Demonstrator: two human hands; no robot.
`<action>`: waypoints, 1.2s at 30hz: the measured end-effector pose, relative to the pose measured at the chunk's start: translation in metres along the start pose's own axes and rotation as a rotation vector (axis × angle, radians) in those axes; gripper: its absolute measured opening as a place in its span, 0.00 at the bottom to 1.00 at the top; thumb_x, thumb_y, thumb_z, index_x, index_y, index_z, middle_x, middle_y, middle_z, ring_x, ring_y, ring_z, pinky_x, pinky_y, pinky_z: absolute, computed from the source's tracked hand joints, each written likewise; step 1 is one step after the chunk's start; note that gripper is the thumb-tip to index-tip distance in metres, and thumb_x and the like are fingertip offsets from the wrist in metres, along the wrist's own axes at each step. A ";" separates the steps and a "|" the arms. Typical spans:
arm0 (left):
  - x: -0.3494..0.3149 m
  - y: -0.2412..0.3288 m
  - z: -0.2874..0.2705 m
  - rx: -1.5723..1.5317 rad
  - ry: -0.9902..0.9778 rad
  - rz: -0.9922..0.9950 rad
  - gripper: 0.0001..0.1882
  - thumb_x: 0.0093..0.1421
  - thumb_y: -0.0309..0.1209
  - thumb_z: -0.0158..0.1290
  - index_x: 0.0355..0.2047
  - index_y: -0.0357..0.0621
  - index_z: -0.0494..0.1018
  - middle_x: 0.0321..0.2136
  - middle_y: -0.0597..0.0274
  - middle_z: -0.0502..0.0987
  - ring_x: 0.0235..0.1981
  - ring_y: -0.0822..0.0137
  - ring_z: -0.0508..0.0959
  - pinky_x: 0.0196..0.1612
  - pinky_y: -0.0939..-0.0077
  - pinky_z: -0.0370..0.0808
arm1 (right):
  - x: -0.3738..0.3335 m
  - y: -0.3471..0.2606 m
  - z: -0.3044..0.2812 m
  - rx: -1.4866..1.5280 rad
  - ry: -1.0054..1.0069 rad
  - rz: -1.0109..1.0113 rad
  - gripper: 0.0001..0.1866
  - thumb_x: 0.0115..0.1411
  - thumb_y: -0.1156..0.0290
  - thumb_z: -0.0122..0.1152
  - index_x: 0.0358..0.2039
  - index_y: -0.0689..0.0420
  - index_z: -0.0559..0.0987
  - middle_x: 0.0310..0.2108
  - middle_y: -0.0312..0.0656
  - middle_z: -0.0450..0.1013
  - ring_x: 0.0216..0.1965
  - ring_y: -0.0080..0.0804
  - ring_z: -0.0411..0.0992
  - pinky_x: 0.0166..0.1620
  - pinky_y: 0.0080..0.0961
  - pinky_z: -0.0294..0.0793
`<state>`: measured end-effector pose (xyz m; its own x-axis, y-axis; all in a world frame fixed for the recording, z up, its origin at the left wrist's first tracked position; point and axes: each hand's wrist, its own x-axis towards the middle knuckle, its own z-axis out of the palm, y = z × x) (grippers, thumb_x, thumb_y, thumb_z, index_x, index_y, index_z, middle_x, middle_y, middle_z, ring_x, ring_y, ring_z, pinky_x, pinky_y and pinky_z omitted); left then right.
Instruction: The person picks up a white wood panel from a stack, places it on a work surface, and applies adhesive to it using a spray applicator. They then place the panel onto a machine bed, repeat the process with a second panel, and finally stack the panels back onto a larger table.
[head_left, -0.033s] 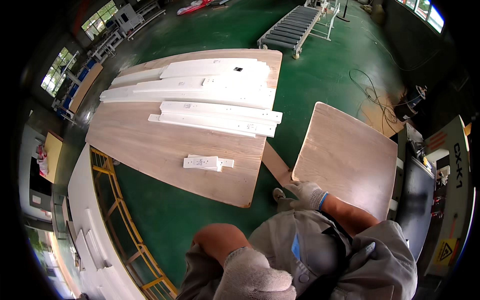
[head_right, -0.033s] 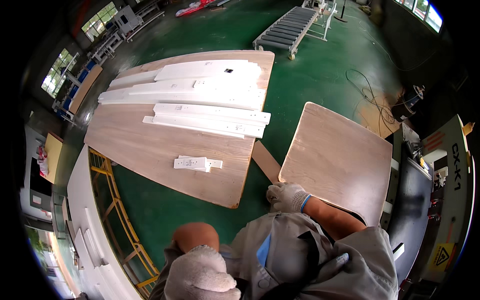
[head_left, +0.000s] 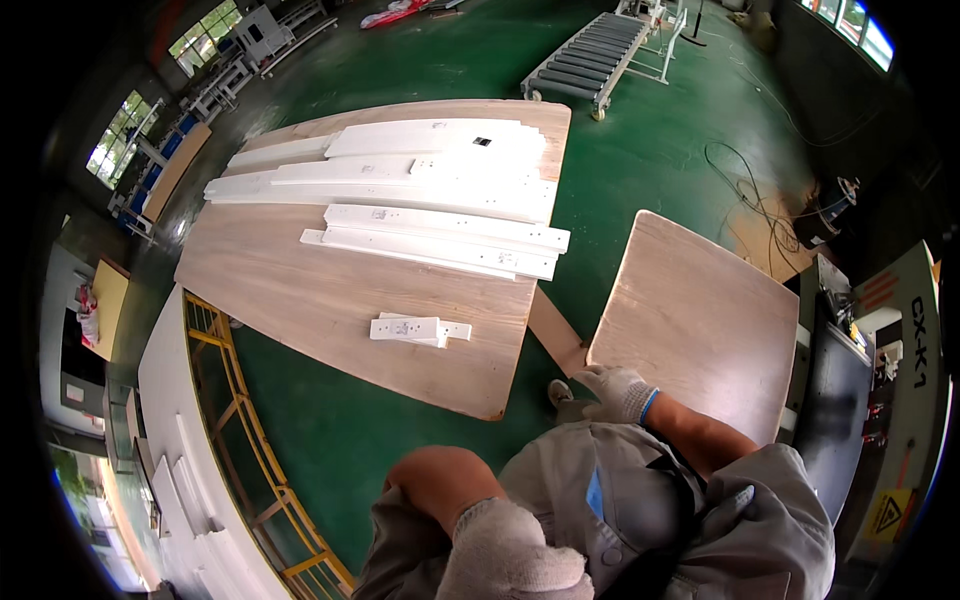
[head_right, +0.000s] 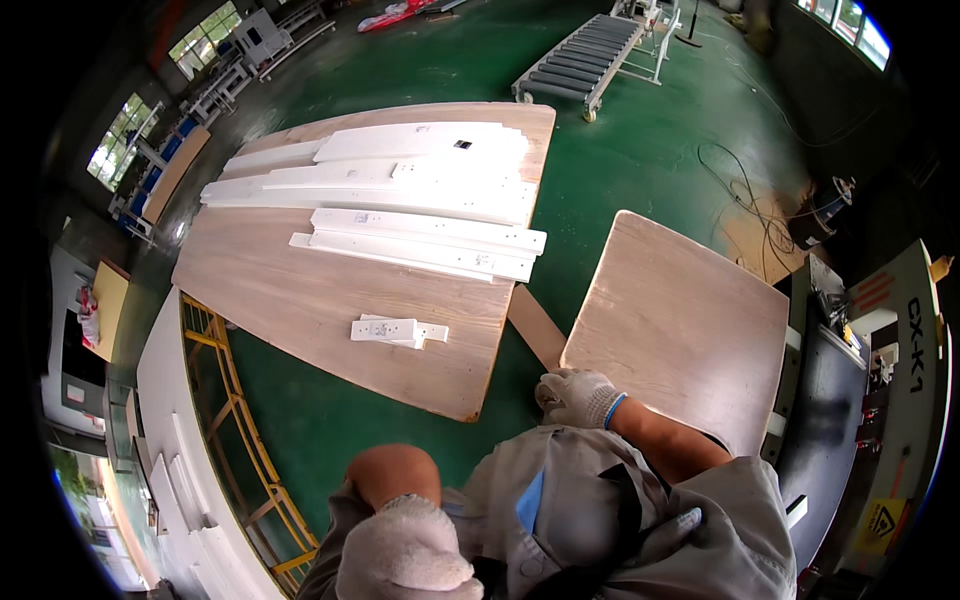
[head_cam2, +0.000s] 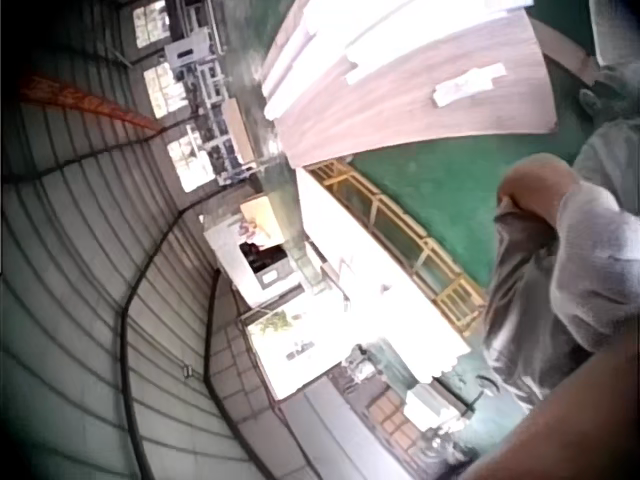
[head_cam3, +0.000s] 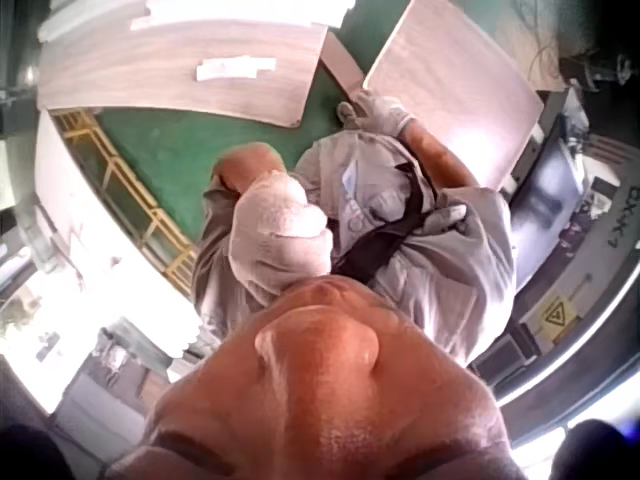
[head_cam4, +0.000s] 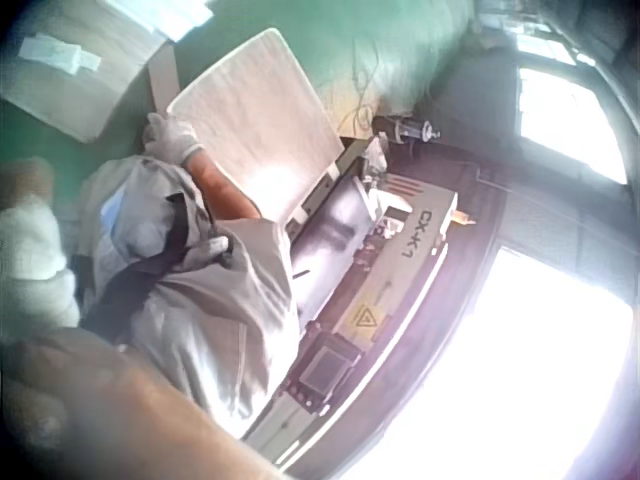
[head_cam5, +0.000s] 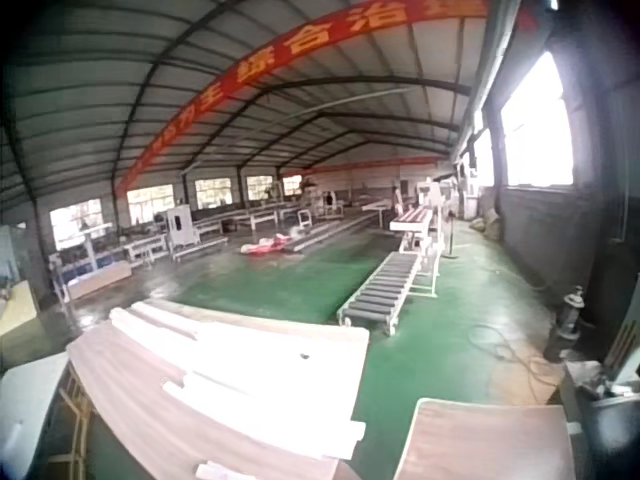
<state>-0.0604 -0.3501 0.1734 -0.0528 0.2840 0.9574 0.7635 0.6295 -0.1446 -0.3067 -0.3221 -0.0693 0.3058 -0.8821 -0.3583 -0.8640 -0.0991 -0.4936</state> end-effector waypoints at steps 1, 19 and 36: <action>-0.006 -0.009 -0.001 0.116 0.013 0.011 0.07 0.63 0.33 0.52 0.29 0.51 0.78 0.29 0.55 0.81 0.28 0.57 0.82 0.26 0.57 0.77 | 0.006 0.007 -0.005 0.009 -0.007 -0.019 0.36 0.57 0.56 0.66 0.65 0.54 0.72 0.62 0.51 0.74 0.58 0.53 0.75 0.60 0.44 0.75; -0.096 -0.038 -0.055 0.596 -0.131 -0.324 0.20 0.38 0.30 0.61 0.36 0.39 0.83 0.32 0.56 0.79 0.32 0.57 0.80 0.35 0.57 0.80 | 0.086 0.062 -0.015 0.503 -0.018 0.022 0.38 0.56 0.56 0.75 0.64 0.60 0.75 0.53 0.51 0.81 0.54 0.43 0.80 0.56 0.35 0.80; -0.189 0.080 -0.123 0.745 0.374 -1.509 0.20 0.57 0.28 0.68 0.48 0.34 0.77 0.43 0.54 0.83 0.41 0.59 0.83 0.47 0.65 0.81 | 0.343 0.145 0.038 0.467 0.447 0.692 0.23 0.59 0.61 0.70 0.51 0.62 0.82 0.46 0.57 0.83 0.52 0.50 0.81 0.53 0.41 0.79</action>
<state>0.0898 -0.4421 0.0111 -0.1626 -0.9291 0.3323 -0.2608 0.3652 0.8936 -0.3121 -0.6215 -0.2944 -0.4792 -0.7805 -0.4015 -0.5191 0.6209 -0.5874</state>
